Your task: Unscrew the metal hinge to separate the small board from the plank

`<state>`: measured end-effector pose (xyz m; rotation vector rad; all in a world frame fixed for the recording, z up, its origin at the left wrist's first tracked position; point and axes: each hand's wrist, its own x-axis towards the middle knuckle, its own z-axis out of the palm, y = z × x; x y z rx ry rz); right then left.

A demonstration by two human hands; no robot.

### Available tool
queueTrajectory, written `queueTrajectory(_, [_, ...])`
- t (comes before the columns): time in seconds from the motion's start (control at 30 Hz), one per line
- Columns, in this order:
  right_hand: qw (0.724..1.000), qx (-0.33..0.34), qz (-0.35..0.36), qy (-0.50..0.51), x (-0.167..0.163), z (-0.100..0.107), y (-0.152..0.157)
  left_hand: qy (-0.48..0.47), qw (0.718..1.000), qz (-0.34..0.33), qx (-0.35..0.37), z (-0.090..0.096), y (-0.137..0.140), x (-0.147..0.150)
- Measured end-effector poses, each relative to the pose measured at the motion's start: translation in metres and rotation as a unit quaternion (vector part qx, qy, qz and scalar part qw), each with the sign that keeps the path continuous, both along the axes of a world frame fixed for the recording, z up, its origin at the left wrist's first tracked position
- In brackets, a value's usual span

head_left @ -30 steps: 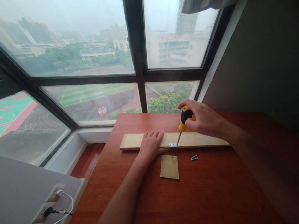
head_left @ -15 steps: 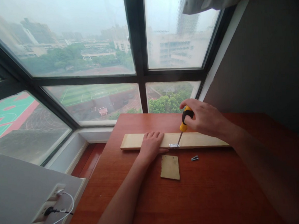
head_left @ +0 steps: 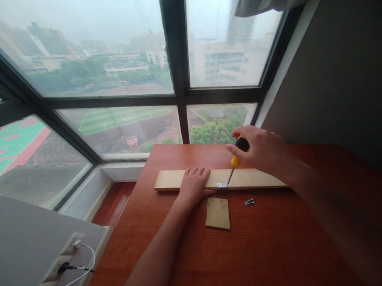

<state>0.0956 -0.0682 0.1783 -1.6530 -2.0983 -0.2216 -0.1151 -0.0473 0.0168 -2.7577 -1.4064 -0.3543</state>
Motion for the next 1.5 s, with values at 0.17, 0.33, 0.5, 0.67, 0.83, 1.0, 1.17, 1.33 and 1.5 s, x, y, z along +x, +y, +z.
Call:
queueTrajectory(0.17, [1.000, -0.014, -0.012, -0.002, 0.000, 0.001, 0.000, 0.000, 1.000, 0.000, 0.000, 0.000, 0.000, 0.000])
queueTrajectory(0.33, [0.998, -0.042, 0.045, 0.032, 0.001, 0.004, -0.003, 0.006, 1.000, 0.001, -0.003, 0.001, -0.001, 0.001])
queueTrajectory(0.5, [0.997, 0.009, -0.057, -0.046, -0.003, -0.001, 0.000, 0.007, 1.000, 0.003, -0.001, 0.002, -0.001, 0.001])
queueTrajectory(0.67, [1.000, -0.010, -0.004, -0.008, 0.001, -0.002, 0.002, -0.002, 1.000, -0.001, 0.004, 0.000, 0.000, 0.000])
queueTrajectory(0.83, [1.000, -0.002, -0.002, -0.010, 0.001, -0.003, -0.001, 0.003, 1.000, 0.000, -0.006, 0.002, -0.001, 0.001])
queueTrajectory(1.0, [0.996, 0.027, -0.071, -0.049, -0.004, -0.006, 0.001, 0.004, 1.000, 0.000, -0.008, 0.003, -0.002, 0.001])
queueTrajectory(1.17, [1.000, -0.016, 0.009, 0.017, 0.000, -0.005, 0.000, 0.000, 1.000, 0.000, -0.007, 0.002, -0.001, 0.001])
queueTrajectory(1.33, [1.000, 0.004, 0.000, 0.002, 0.001, -0.006, -0.003, -0.004, 1.000, -0.003, -0.001, 0.000, -0.001, 0.000])
queueTrajectory(1.5, [0.998, 0.021, -0.051, -0.031, -0.001, -0.007, 0.000, -0.003, 1.000, 0.000, -0.002, -0.001, 0.000, 0.000])
